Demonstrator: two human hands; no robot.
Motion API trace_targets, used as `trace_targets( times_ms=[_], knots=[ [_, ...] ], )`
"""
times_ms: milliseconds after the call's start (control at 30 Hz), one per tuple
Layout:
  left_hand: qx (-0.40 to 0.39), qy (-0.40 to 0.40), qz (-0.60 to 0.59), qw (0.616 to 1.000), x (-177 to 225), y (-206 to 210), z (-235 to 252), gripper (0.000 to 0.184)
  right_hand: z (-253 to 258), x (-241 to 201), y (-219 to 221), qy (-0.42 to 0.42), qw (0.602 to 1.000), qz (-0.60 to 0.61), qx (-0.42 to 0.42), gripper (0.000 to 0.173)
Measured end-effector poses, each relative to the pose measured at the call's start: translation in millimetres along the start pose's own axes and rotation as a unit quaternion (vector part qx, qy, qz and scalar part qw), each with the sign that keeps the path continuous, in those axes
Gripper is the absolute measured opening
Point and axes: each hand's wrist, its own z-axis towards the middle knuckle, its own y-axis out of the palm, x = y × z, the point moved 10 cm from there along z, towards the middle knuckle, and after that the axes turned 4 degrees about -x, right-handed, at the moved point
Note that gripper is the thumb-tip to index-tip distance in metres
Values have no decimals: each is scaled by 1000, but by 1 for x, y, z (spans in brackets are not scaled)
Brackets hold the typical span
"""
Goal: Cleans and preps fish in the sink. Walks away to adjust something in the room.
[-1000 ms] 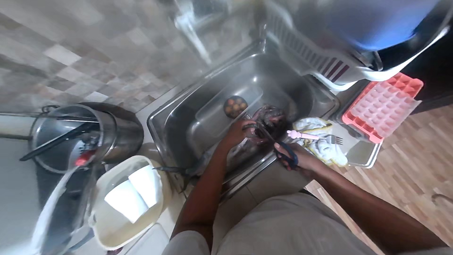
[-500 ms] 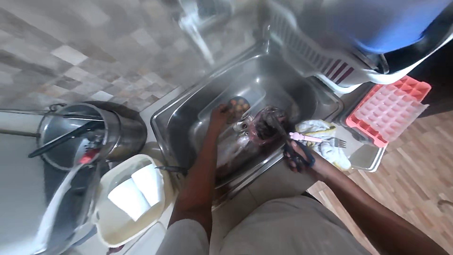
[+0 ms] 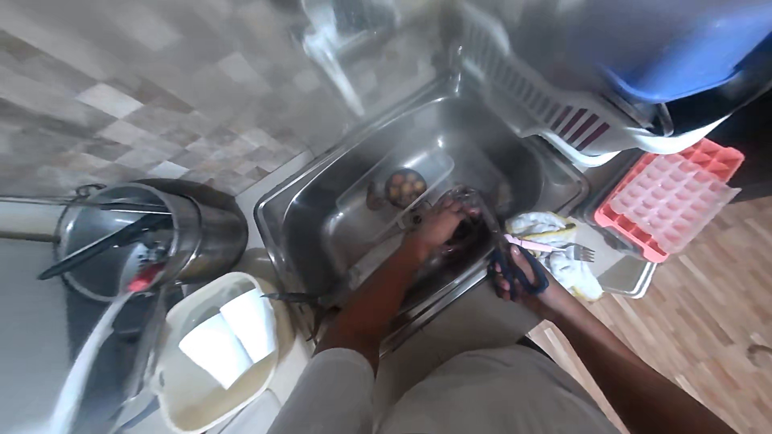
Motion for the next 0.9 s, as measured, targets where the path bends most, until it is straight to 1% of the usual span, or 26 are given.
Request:
trace_targets(
  times_ms=[67,167,267,333,367,433,467,533,567,600,633,700,800,900],
  knots=[
    [-3,9,70,998,4,11,10,31,0,-1,0,-7,1000,0,1,49],
    [20,20,137,990,6,12,19,25,-1,-1,0,-8,1000,2,2,49],
    [25,23,132,991,7,6,20,23,-3,-1,1,0,1000,2,-2,48],
    [50,25,67,996,9,-11,13,23,-3,-1,1,-5,1000,14,-3,50],
    [54,19,15,998,7,-18,8,24,-3,-1,0,-8,1000,19,-1,50],
    [47,-25,-107,993,-3,-30,-6,28,-6,-4,-1,-12,1000,-5,1,49],
    [42,-58,-170,983,-10,-34,-15,31,-9,-9,-3,-14,999,-38,3,47],
    [51,-103,-287,951,-23,-42,-38,36,-17,-26,-3,-23,988,-151,9,43],
    [63,-115,-328,936,-26,-47,-51,37,-21,-38,-3,-26,972,-231,20,47],
    [75,-123,-357,923,-30,-51,-62,36,-24,-50,-3,-21,948,-315,30,55],
    [87,-129,-376,913,-35,-54,-72,34,-26,-61,-3,-11,918,-394,39,59],
    [106,-130,-393,904,-39,-61,-89,31,-26,-79,-1,2,848,-526,64,60],
    [108,-129,-383,909,-37,-74,-106,30,-20,-93,3,18,772,-631,79,61],
    [102,-122,-371,915,-31,-85,-116,30,-13,-97,9,19,729,-680,70,61]
  ],
)
